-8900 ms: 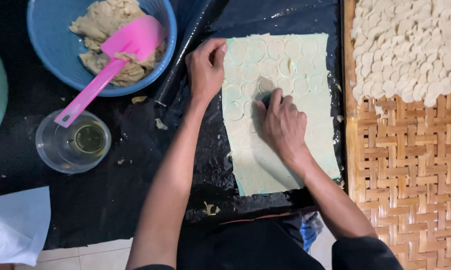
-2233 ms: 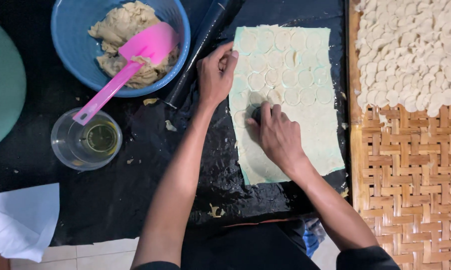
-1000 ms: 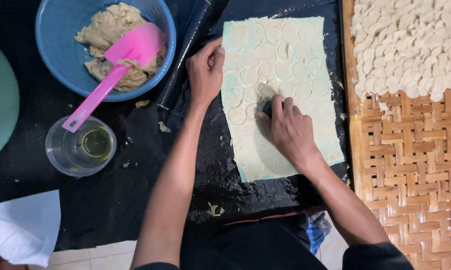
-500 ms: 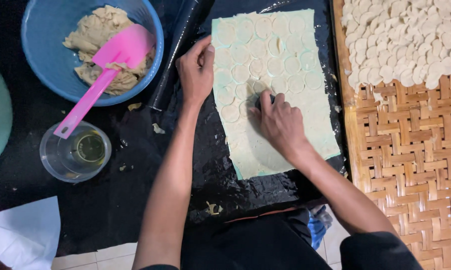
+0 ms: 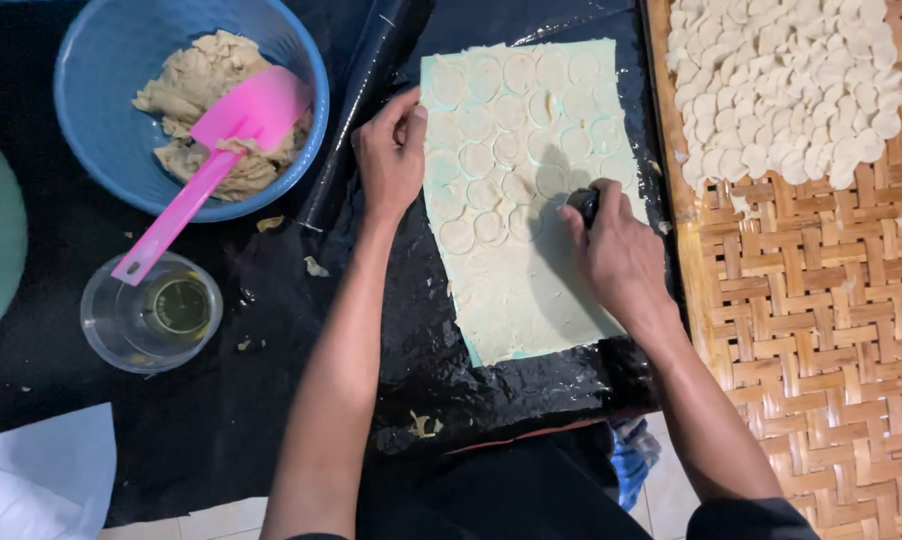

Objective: Cutting circular shapes out of a thin sheet of dough using a round cutter.

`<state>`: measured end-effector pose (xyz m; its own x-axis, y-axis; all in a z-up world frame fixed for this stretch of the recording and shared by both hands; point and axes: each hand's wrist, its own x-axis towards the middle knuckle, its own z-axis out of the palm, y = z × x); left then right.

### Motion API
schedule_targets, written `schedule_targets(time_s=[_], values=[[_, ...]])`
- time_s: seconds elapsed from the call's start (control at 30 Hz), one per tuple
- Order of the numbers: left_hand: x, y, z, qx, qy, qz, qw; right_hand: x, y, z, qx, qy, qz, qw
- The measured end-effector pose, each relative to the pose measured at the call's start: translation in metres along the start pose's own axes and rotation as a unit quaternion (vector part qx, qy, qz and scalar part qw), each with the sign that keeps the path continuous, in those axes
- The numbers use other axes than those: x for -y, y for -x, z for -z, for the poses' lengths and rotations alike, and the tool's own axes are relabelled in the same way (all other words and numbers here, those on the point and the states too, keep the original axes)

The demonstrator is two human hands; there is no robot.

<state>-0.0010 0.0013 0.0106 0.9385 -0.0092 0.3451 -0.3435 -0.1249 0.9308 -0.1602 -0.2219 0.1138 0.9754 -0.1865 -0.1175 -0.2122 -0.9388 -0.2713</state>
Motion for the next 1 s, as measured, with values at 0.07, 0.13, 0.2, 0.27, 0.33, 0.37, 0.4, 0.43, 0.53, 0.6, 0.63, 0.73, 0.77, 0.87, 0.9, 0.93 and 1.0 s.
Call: schedule_targets(time_s=[0.07, 0.13, 0.2, 0.27, 0.33, 0.37, 0.4, 0.43, 0.53, 0.6, 0.63, 0.73, 0.77, 0.87, 0.9, 0.93, 1.0], values=[[0.001, 0.001, 0.001, 0.002, -0.002, -0.004, 1.000, -0.004, 0.002, -0.003, -0.008, 0.009, 0.025, 1.000], [0.000, 0.000, 0.000, 0.006, -0.006, -0.009, 1.000, -0.008, 0.001, -0.009, -0.016, 0.016, 0.050, 0.998], [-0.003, 0.001, 0.001, 0.005, -0.010, -0.017, 1.000, -0.010, 0.000, -0.016, -0.028, 0.025, 0.100, 0.994], [-0.003, 0.001, 0.002, 0.005, -0.007, -0.013, 1.000, -0.003, -0.004, -0.016, -0.014, 0.046, 0.090, 0.995], [-0.002, 0.001, 0.002, 0.007, -0.003, -0.006, 1.000, 0.004, -0.008, -0.021, 0.003, 0.067, 0.078, 0.995], [-0.002, 0.001, 0.001, 0.004, -0.003, -0.008, 1.000, 0.007, -0.010, -0.025, 0.017, 0.097, 0.049, 0.994], [-0.002, 0.002, 0.000, 0.002, -0.001, -0.010, 1.000, 0.009, -0.010, -0.029, 0.032, 0.126, 0.018, 0.991], [-0.001, 0.005, 0.001, 0.006, 0.000, -0.007, 1.000, 0.004, -0.009, -0.032, 0.035, 0.126, 0.014, 0.991], [0.001, 0.001, -0.001, -0.001, -0.008, -0.008, 1.000, -0.010, -0.015, -0.028, 0.014, 0.135, 0.060, 0.989], [0.000, 0.000, -0.001, -0.001, -0.011, 0.000, 1.000, -0.016, -0.016, -0.021, -0.010, 0.129, 0.165, 0.978], [0.001, 0.002, -0.001, 0.001, -0.010, 0.000, 1.000, -0.014, -0.014, -0.028, -0.009, 0.129, 0.164, 0.978], [0.001, 0.002, -0.002, -0.002, -0.005, -0.018, 1.000, -0.010, -0.011, -0.041, -0.053, 0.165, 0.137, 0.975], [0.001, 0.002, -0.002, -0.004, -0.006, -0.018, 1.000, -0.010, -0.010, -0.040, -0.058, 0.172, 0.121, 0.976], [-0.001, 0.000, 0.002, -0.007, -0.007, -0.016, 1.000, -0.007, -0.013, -0.029, -0.047, 0.173, 0.129, 0.975], [-0.002, 0.001, 0.003, -0.004, -0.006, -0.012, 1.000, -0.007, -0.013, -0.023, -0.029, 0.168, 0.147, 0.974], [0.001, 0.002, 0.002, 0.000, -0.003, -0.013, 1.000, -0.007, -0.010, -0.028, -0.030, 0.169, 0.142, 0.975], [0.004, 0.002, 0.000, -0.003, -0.015, -0.027, 1.000, -0.006, -0.006, -0.035, -0.039, 0.153, 0.119, 0.980]])
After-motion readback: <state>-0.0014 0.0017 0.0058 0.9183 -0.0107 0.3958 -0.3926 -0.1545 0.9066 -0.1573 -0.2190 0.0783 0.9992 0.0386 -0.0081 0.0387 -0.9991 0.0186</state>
